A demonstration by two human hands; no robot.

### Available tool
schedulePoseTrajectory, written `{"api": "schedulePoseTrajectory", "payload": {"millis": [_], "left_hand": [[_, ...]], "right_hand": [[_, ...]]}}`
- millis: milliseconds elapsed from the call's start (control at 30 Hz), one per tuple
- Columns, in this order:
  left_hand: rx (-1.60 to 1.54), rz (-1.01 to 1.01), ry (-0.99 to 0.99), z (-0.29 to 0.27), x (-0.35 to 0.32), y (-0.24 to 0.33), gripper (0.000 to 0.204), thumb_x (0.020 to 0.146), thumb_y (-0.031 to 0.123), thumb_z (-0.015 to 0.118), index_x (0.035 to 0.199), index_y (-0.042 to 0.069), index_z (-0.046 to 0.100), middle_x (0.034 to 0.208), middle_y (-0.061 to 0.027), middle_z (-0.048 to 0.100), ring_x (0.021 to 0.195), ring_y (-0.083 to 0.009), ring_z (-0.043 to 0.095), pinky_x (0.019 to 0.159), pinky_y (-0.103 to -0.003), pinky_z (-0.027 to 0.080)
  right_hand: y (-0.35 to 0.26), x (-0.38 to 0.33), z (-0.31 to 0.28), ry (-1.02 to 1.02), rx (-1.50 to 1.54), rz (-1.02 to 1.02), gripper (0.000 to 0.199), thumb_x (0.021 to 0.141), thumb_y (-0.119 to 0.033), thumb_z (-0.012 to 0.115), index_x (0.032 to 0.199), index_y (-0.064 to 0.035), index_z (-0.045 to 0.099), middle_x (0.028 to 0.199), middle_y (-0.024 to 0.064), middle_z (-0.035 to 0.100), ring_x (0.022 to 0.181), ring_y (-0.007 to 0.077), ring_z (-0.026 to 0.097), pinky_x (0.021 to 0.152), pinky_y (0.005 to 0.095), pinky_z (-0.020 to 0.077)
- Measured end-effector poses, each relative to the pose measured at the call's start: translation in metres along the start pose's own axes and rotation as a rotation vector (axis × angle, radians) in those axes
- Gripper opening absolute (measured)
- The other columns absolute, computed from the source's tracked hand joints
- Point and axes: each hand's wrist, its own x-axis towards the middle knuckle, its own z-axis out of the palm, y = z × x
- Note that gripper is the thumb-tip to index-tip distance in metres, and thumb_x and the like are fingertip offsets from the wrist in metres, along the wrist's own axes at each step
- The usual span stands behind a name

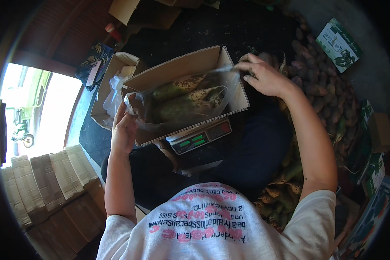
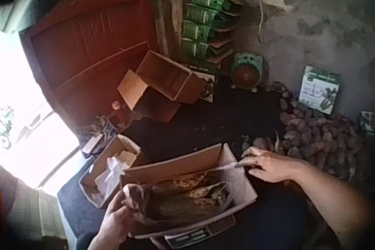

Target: The recorder packs radishes or similar root vegetables into plastic bags and then into cardboard boxes for shipping.

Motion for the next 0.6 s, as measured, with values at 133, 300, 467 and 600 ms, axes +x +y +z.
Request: {"api": "schedulePoseTrajectory", "payload": {"millis": [133, 300, 467, 600], "left_hand": [[-0.068, -0.020, 0.050, -0.001, -0.004, 0.000, 0.058, 0.087, 0.005, 0.050, 0.144, 0.002, 0.042, 0.104, -0.0078, 0.061, 0.096, -0.0191, 0.059, 0.092, -0.035, 0.046], [-0.037, 0.047, -0.020, -0.011, -0.008, -0.007, 0.060, 0.090, 0.009, 0.052, 0.148, 0.002, 0.037, 0.112, -0.0108, 0.063, 0.101, -0.0203, 0.059, 0.093, -0.033, 0.046], [-0.055, 0.040, 0.032, -0.010, -0.011, -0.013, 0.065, 0.090, 0.009, 0.052, 0.151, 0.003, 0.031, 0.111, -0.0115, 0.063, 0.101, -0.0200, 0.060, 0.091, -0.033, 0.047], [-0.055, 0.032, 0.023, -0.014, -0.011, -0.019, 0.067, 0.090, 0.008, 0.052, 0.152, 0.003, 0.028, 0.111, -0.0125, 0.063, 0.100, -0.0207, 0.061, 0.090, -0.034, 0.048]], "right_hand": [[0.010, -0.015, -0.011, 0.265, 0.277, 0.026, 0.054, 0.090, -0.002, 0.060, 0.141, -0.0168, 0.051, 0.129, 0.0049, 0.054, 0.114, 0.0187, 0.055, 0.101, 0.0347, 0.0458], [0.057, -0.073, -0.014, 0.460, 0.451, 0.145, 0.055, 0.094, -0.003, 0.059, 0.147, -0.0093, 0.044, 0.135, 0.0090, 0.052, 0.112, 0.0167, 0.057, 0.100, 0.0314, 0.0456], [0.103, -0.146, 0.016, 0.633, 0.484, 0.403, 0.056, 0.094, -0.003, 0.060, 0.147, -0.0045, 0.041, 0.135, 0.0107, 0.054, 0.109, 0.0167, 0.060, 0.100, 0.0314, 0.0449], [0.145, -0.207, 0.052, 0.655, 0.540, 0.584, 0.058, 0.094, -0.003, 0.060, 0.148, -0.0028, 0.039, 0.137, 0.0123, 0.054, 0.111, 0.0179, 0.060, 0.102, 0.0314, 0.0438]]}}
